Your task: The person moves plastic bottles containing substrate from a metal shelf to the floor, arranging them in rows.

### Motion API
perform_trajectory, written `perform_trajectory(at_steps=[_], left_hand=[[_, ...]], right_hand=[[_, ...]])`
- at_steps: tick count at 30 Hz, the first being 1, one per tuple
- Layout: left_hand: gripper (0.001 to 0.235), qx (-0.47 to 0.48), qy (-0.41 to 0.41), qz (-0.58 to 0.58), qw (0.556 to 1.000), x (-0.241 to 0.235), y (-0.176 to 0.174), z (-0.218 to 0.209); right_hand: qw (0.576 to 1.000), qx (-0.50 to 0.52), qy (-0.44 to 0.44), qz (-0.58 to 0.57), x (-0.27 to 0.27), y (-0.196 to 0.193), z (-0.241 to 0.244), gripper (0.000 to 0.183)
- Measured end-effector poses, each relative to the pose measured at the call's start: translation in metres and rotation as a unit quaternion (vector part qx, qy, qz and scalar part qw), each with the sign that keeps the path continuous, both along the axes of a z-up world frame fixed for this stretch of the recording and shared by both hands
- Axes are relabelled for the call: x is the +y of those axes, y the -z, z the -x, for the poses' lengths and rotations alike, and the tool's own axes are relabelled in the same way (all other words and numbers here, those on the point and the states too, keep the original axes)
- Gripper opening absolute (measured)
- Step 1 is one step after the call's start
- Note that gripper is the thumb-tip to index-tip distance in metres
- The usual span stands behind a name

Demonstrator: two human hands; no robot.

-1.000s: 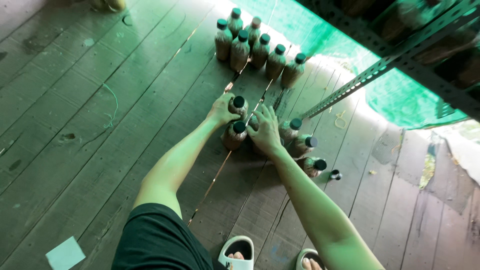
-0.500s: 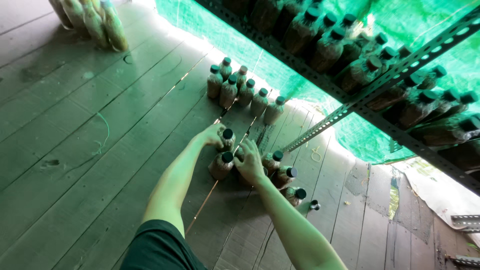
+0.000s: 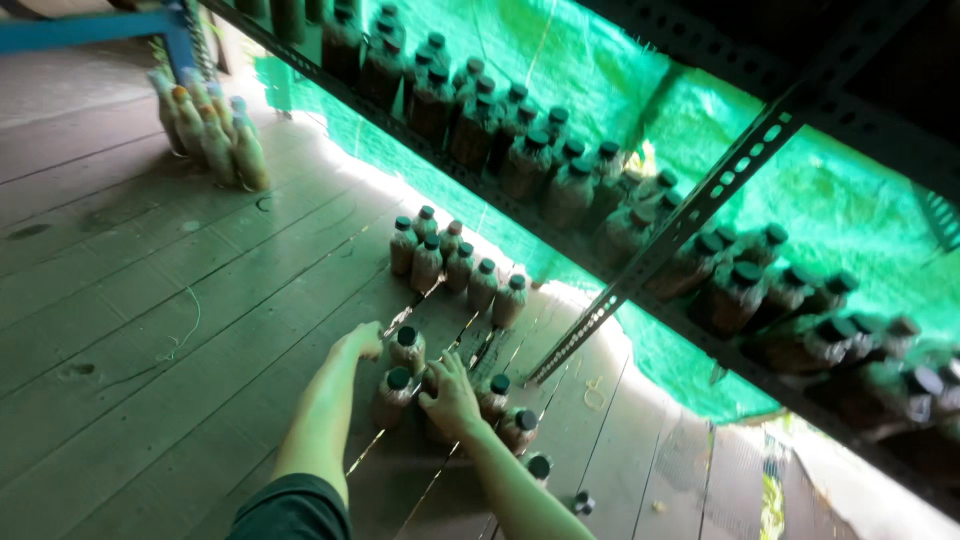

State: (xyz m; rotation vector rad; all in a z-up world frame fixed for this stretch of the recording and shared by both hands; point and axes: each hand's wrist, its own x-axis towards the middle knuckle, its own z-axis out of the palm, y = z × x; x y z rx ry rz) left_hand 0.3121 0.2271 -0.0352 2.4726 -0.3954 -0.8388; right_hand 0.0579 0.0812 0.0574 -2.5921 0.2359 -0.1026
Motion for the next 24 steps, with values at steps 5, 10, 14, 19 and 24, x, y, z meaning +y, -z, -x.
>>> perform_trajectory(at_steps=[5, 10, 14, 19, 24], left_hand=[[0.062, -0.013, 0.035, -0.166, 0.985, 0.010, -0.103, 0.033], [0.051, -0.020, 0.152, -0.262, 0.953, 0.006, -0.119, 0.011], [0.051, -0.004, 0.012, -0.136, 0.991, 0.013, -0.183, 0.068], [0.046, -0.051, -0.069, -0.024, 0.996, 0.016, -0.071, 0.000], [0.043, -0.078, -0.045, 0.071, 0.993, 0.001, -0.077, -0.031]], right_hand=[[0.998, 0.015, -0.032, -0.057, -0.029, 0.007, -0.006, 0.069], [0.982, -0.001, 0.003, -0.190, -0.028, -0.046, 0.015, 0.033], [0.982, -0.035, 0.025, -0.183, -0.049, -0.015, 0.007, 0.042], [0.985, -0.106, 0.037, -0.127, -0.054, -0.006, -0.018, 0.063], [0.978, -0.185, -0.022, -0.090, -0.019, -0.020, -0.040, 0.060]])
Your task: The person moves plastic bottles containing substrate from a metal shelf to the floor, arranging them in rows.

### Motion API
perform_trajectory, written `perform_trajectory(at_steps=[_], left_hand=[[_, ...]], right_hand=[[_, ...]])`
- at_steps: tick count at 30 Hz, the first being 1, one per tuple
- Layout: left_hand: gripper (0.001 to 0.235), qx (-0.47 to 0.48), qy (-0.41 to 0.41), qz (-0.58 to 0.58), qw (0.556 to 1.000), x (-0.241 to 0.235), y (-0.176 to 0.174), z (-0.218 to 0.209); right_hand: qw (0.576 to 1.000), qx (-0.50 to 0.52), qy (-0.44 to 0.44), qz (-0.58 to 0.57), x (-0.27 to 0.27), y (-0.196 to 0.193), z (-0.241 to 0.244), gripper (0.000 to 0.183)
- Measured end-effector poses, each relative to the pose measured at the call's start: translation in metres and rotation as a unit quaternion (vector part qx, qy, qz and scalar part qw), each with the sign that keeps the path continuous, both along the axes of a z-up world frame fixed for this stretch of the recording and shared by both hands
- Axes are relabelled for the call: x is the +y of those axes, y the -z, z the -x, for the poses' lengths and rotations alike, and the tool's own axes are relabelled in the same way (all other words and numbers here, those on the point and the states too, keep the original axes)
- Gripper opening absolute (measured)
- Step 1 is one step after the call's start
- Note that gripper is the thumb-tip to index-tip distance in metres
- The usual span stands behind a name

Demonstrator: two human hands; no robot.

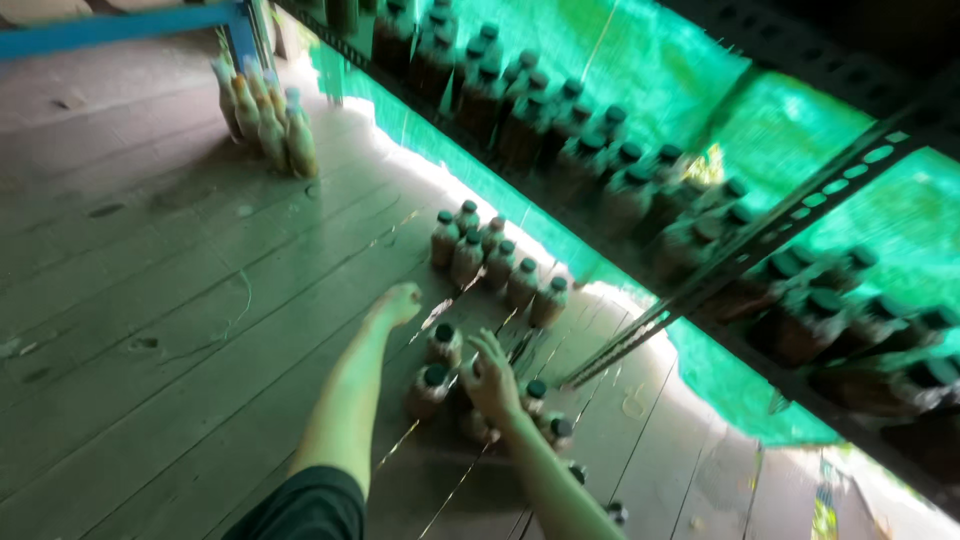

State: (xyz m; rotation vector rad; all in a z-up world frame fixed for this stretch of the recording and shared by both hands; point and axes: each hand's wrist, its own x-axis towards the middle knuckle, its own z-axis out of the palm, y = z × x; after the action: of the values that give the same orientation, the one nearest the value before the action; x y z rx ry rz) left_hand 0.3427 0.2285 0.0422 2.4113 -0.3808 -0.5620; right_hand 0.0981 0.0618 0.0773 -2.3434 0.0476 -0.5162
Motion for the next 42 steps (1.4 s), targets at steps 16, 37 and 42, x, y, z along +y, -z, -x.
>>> perform_trajectory(at_steps=[16, 37, 42], left_hand=[[0.041, -0.052, 0.089, 0.263, 0.959, -0.088, 0.052, -0.061], [0.059, -0.188, 0.133, 0.064, 0.971, -0.103, 0.071, -0.091], [0.044, -0.155, 0.141, 0.124, 0.970, -0.102, 0.073, -0.100]], right_hand=[[0.992, -0.037, 0.111, 0.054, 0.058, -0.001, -0.076, 0.040], [0.980, -0.018, 0.199, -0.012, 0.103, 0.028, -0.122, 0.027], [0.974, 0.035, 0.224, -0.013, 0.072, 0.047, -0.150, 0.028]])
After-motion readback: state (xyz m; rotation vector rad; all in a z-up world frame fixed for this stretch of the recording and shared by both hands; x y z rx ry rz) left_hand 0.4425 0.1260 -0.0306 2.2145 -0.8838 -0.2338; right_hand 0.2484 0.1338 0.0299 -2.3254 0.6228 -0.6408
